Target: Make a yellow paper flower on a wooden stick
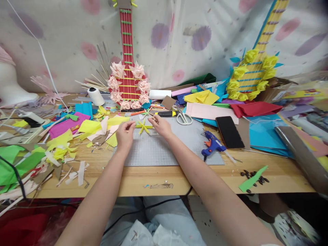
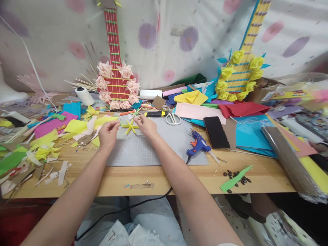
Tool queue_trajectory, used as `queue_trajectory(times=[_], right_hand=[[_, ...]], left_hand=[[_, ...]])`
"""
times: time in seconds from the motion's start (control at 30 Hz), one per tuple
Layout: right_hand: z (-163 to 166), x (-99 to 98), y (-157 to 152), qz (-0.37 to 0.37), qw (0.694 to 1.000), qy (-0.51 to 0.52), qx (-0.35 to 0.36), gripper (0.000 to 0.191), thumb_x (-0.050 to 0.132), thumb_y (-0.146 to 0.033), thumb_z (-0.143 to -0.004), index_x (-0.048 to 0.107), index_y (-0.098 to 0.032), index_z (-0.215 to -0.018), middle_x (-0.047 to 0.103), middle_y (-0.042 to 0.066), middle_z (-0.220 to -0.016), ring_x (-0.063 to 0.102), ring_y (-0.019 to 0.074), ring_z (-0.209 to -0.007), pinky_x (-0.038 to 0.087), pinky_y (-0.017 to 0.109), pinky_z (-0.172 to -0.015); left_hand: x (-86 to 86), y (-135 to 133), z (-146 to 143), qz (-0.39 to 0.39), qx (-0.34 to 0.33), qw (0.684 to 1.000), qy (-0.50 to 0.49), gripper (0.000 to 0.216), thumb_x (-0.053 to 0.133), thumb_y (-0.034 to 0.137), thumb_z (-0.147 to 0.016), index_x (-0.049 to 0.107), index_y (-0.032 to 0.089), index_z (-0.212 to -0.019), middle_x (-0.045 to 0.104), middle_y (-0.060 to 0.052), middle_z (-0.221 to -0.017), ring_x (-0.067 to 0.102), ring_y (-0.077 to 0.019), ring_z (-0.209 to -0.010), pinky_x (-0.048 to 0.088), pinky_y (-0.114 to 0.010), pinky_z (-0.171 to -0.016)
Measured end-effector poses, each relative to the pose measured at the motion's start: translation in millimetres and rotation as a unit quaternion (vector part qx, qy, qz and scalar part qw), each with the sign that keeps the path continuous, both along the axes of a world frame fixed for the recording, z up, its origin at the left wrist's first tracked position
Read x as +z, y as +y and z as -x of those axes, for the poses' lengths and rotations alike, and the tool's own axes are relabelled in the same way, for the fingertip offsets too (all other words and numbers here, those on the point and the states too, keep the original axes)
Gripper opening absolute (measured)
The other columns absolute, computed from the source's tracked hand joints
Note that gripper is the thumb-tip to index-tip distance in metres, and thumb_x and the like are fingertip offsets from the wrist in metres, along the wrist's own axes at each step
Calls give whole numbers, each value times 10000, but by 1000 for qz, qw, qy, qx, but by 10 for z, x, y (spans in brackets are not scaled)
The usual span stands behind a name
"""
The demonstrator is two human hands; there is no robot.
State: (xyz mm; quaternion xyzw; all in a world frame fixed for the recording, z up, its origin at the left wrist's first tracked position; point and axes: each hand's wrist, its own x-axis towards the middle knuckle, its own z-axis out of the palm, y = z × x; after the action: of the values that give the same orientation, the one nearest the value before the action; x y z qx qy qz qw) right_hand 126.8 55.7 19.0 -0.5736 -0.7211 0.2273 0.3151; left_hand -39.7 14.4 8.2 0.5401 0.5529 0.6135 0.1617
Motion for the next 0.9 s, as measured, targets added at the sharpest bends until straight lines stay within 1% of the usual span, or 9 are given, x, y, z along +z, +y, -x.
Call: queue_trajectory(times=[0.1,0.17,0.3,0.37,0.5,0.6,0.73,0.8,0.9], right_hand=[[-172,-88,-22,-56,994,-88,-28,310,479,-381,-795,558,-236,-1058,580,47,-1111,550,200,-974,424,309,-749],[-218,-140,-13,-62,991,-118,-5,347,505,-328,-777,532,-255,-1115,538,31,-1201,519,205,-1048,425,323,-791],[-156,-189,41,-48,988,-142,28,345,504,-268,-775,525,-266,-1119,584,9,-1148,523,195,-1048,422,328,-820],[-117,-188,64,-40,988,-150,26,288,487,-247,-781,558,-264,-1060,621,5,-1080,544,196,-1007,427,320,-792],[-154,-149,79,-38,988,-148,3,227,444,-221,-794,601,-252,-955,651,1,-1007,565,191,-954,424,303,-746],[-223,-107,67,-39,991,-128,-3,245,433,-224,-792,593,-259,-975,654,-18,-1002,572,172,-901,418,288,-729],[-190,-92,25,-37,992,-112,47,303,487,-323,-768,563,-263,-1055,637,-20,-1052,572,154,-839,414,268,-704],[-133,-100,16,-38,988,-130,71,294,515,-334,-749,581,-254,-1024,640,-9,-1039,570,162,-861,406,264,-704],[-111,-87,49,-36,986,-152,58,199,472,-263,-772,618,-240,-905,656,0,-976,573,171,-869,393,261,-683]], left_hand=[[-8,19,335,6,109,992,59,191,545,315,-753,616,143,-794,597,-30,-772,542,-137,-744,437,-296,-729],[-17,20,520,23,177,978,108,192,546,317,-760,599,133,-783,569,-34,-750,524,-160,-745,419,-335,-745],[-23,-5,677,66,258,948,176,157,579,268,-733,568,145,-831,529,-55,-755,506,-237,-845,386,-406,-777],[-28,-3,661,62,273,938,204,239,601,222,-703,547,139,-921,526,-76,-828,481,-263,-924,370,-426,-820],[-45,22,492,-6,214,933,291,280,523,198,-744,509,133,-1016,522,-100,-955,470,-237,-947,355,-413,-869],[-65,16,269,-24,140,934,328,278,502,232,-756,495,153,-1023,539,-77,-893,500,-210,-858,389,-377,-813],[-116,13,-18,30,-3,931,363,401,534,307,-744,445,161,-1107,563,-63,-894,533,-193,-795,421,-342,-756],[-133,47,-108,73,-33,925,371,385,532,250,-736,450,165,-1102,579,-68,-918,549,-202,-824,425,-337,-748],[-125,135,-202,110,-45,927,355,341,470,137,-743,459,185,-1080,602,-57,-912,567,-201,-835,426,-331,-741]])
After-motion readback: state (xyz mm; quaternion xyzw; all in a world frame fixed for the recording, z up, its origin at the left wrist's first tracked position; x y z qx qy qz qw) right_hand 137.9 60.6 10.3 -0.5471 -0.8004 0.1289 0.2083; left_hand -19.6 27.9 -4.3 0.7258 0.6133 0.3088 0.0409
